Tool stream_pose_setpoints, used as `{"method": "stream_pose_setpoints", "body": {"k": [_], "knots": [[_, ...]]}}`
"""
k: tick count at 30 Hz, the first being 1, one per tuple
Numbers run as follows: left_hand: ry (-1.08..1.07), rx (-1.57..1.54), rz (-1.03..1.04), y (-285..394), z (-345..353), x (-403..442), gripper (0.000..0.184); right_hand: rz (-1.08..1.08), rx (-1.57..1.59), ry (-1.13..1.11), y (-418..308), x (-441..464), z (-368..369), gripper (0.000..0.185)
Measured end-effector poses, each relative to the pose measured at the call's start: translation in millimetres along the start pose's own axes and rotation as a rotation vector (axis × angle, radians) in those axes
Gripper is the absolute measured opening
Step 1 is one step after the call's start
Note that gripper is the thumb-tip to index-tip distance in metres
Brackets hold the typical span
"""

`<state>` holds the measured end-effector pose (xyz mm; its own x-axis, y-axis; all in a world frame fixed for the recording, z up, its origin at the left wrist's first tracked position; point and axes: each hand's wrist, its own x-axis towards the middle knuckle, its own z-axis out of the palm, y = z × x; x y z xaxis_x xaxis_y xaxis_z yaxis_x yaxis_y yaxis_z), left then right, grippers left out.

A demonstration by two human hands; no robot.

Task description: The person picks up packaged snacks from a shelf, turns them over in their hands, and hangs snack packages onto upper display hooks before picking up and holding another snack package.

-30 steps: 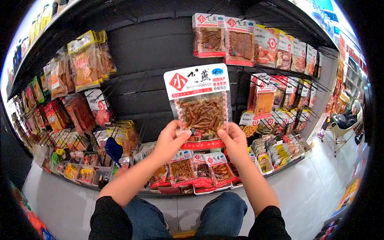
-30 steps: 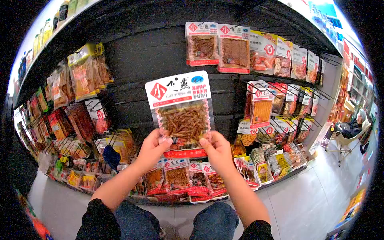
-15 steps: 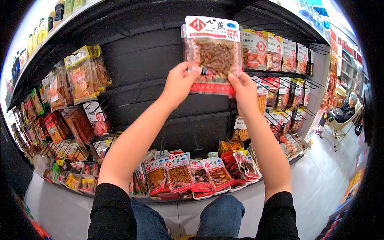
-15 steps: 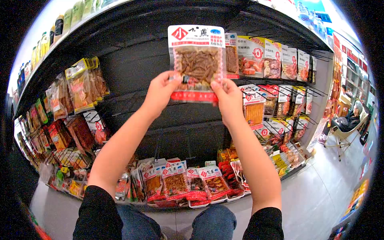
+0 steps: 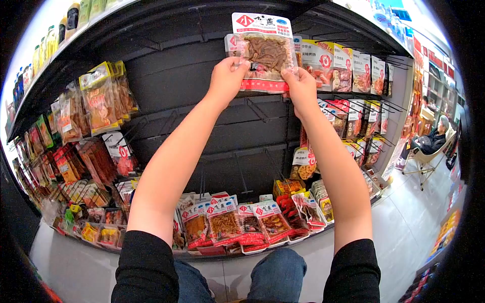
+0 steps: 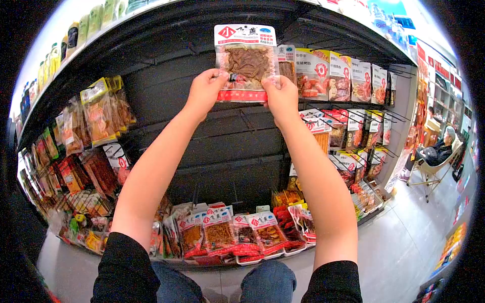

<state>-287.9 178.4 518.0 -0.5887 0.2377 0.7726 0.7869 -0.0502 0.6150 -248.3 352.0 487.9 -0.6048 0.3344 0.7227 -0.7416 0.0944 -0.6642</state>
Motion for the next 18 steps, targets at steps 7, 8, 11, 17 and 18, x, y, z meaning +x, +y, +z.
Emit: {"method": "stream_pose_setpoints", "body": {"k": [7, 8, 11, 17, 18], "knots": [[0.026, 0.015, -0.047, -3, -1, 0, 0.029, 0.040, 0.027, -0.019, -4, 0, 0, 0.016], [0.024, 0.014, -0.050, -4, -2, -1, 0.029, 0.070, 0.063, -0.029, -5, -1, 0, 0.016], [0.013, 0.026, -0.153, -5, -5, -11, 0.030, 0.143, 0.125, -0.035, -3, -9, -3, 0.017], [-0.048, -0.090, -0.319, -27, -15, -31, 0.027, 0.192, 0.284, 0.039, 19, -17, -13, 0.020], [-0.038, -0.088, -0.299, -33, -16, -32, 0.025, 0.160, 0.296, 0.094, 20, -18, -13, 0.020]]}}
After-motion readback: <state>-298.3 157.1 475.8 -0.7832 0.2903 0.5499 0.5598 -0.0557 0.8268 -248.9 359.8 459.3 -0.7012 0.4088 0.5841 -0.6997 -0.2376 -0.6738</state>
